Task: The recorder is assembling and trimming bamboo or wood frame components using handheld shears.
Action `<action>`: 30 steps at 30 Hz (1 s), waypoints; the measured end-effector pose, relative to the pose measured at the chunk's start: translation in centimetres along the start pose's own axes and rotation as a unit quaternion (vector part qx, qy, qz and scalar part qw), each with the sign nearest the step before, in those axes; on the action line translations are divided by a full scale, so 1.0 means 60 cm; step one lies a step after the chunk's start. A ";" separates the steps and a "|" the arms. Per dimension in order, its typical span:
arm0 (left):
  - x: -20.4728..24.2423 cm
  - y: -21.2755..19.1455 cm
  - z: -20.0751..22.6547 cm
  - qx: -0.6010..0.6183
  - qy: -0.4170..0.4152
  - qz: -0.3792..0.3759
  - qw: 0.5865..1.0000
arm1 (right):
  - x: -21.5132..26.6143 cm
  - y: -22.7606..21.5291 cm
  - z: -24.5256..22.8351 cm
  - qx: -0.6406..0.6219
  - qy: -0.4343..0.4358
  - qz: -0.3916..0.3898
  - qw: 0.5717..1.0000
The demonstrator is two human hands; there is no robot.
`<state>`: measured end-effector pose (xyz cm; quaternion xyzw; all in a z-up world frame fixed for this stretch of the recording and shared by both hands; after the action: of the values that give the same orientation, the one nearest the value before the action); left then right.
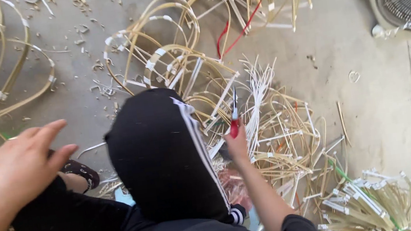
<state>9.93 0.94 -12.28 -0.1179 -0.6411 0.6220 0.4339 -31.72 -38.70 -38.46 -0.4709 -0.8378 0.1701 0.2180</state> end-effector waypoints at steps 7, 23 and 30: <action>0.009 0.086 -0.083 -0.041 -0.071 0.008 0.997 | 0.017 0.098 -0.047 0.286 -0.054 0.056 0.955; 0.002 0.059 -0.073 0.030 -0.098 -0.018 0.995 | -0.130 0.194 -0.257 -0.053 -0.010 -0.346 0.937; 0.014 -0.073 0.024 0.119 0.008 0.134 0.984 | -0.078 -0.012 -0.461 -0.203 -0.057 -0.369 0.905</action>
<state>10.10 -0.37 -7.80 -0.1553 -0.5375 0.7455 0.3621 -15.52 -40.89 -15.62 -0.1521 -0.9790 -0.0695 0.1169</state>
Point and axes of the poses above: each hand's wrist, its own x-axis away from the middle knuckle, its own y-axis out of the palm, z = x × y, the point moved 7 cm from there along -x, towards the middle knuckle, and after that the axes turned 10 degrees about -x, right-handed, at the moved point
